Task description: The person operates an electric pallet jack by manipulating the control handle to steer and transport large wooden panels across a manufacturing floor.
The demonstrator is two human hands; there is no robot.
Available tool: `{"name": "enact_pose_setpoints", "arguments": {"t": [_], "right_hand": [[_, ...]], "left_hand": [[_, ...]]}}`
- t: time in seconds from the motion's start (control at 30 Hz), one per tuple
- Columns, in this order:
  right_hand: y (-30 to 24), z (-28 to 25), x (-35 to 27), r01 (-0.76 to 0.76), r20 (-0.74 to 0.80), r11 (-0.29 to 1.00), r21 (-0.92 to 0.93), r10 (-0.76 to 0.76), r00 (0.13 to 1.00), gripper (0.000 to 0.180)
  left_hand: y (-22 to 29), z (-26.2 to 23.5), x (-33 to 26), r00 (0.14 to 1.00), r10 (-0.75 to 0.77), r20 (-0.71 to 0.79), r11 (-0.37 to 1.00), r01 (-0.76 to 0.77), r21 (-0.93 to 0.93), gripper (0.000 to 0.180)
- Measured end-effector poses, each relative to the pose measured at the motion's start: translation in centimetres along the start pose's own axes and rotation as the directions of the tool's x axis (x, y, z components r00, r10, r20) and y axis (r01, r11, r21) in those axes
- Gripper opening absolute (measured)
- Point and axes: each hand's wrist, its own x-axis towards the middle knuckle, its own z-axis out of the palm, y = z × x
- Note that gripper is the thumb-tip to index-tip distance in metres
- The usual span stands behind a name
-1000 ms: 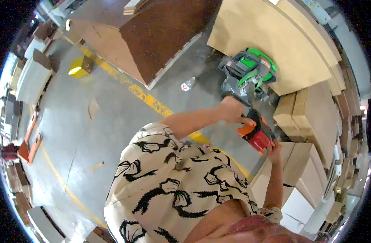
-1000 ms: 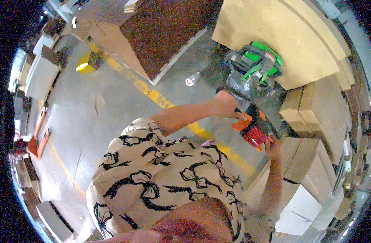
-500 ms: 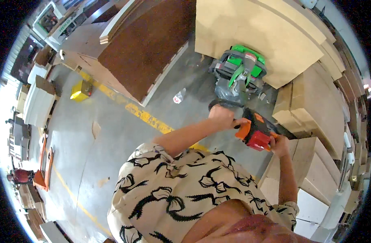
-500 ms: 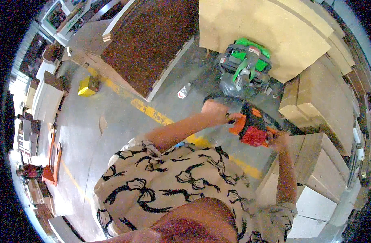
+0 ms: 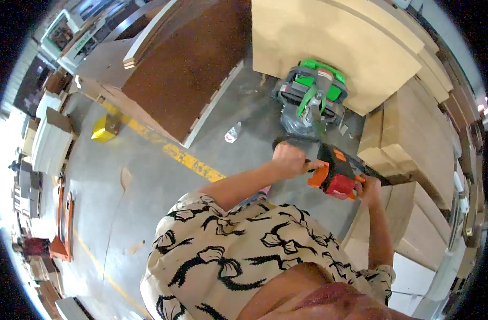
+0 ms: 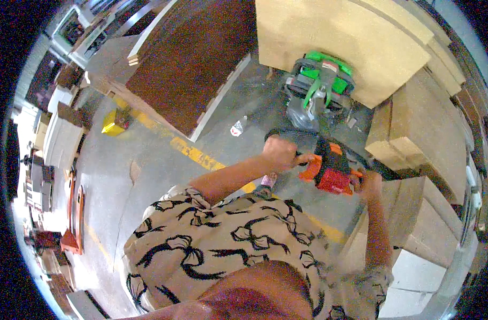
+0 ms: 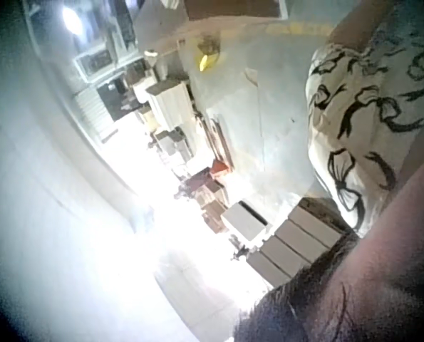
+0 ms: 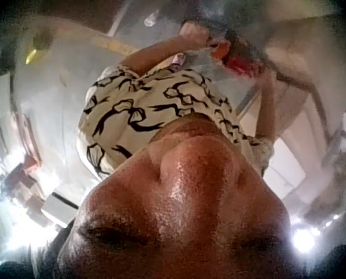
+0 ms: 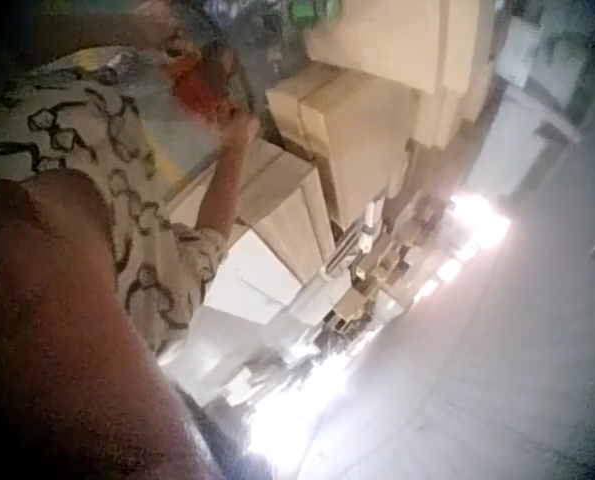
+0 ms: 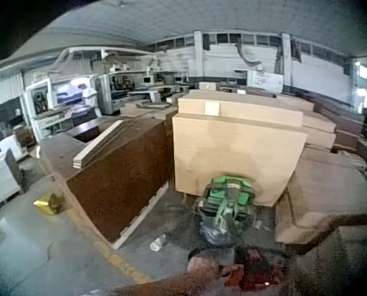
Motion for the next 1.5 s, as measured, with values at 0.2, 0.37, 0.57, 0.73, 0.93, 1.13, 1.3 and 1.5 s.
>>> {"name": "enact_pose_setpoints", "arguments": {"t": [0.2, 0.37, 0.57, 0.73, 0.93, 1.13, 1.3, 1.5], "right_hand": [[-0.4, -1.3, 3.3, 0.038, 0.031, 0.996, -0.083, -0.036, 0.999, 0.022], [2.4, -1.1, 6.3, 0.125, 0.006, 0.980, -0.152, -0.126, 0.992, 0.028], [1.0, -3.0, 9.4, 0.061, -0.016, 0.981, -0.183, -0.065, 0.998, 0.023], [0.5, -2.8, 10.2, -0.160, 0.170, 0.987, 0.026, 0.154, 0.973, 0.012], [2.3, -1.8, 8.6, 0.009, 0.035, 1.000, 0.013, -0.010, 0.999, 0.028], [4.1, -1.1, 9.8, 0.180, -0.068, 0.977, -0.114, -0.189, 0.980, 0.036], [5.4, -1.2, 9.4, 0.101, -0.022, 0.978, -0.184, -0.107, 0.994, 0.035], [6.9, -0.4, 8.6, 0.136, -0.014, 0.982, -0.129, -0.139, 0.990, 0.032]], "left_hand": [[-1.8, -0.7, 2.5, 0.994, 0.087, -0.069, 0.996, -0.088, -0.006, 0.074], [-2.8, -1.4, 5.8, 0.995, 0.089, -0.043, 0.996, -0.088, 0.031, 0.075], [-3.4, -2.9, 8.5, 0.989, 0.093, -0.112, 0.995, -0.088, 0.052, 0.077], [-3.5, -4.3, 9.0, 0.998, 0.052, 0.029, 0.998, -0.053, 0.021, 0.076], [-3.5, -3.4, 8.9, 0.987, 0.100, 0.123, 0.994, -0.094, -0.059, 0.075], [-3.4, -0.8, 9.7, 0.971, 0.188, -0.146, 0.979, -0.197, -0.048, 0.069], [-2.6, 0.2, 9.9, 0.975, 0.170, -0.145, 0.982, -0.179, -0.055, 0.069], [-2.1, 2.6, 9.7, 0.959, 0.152, -0.240, 0.987, -0.158, -0.004, 0.070]]}}
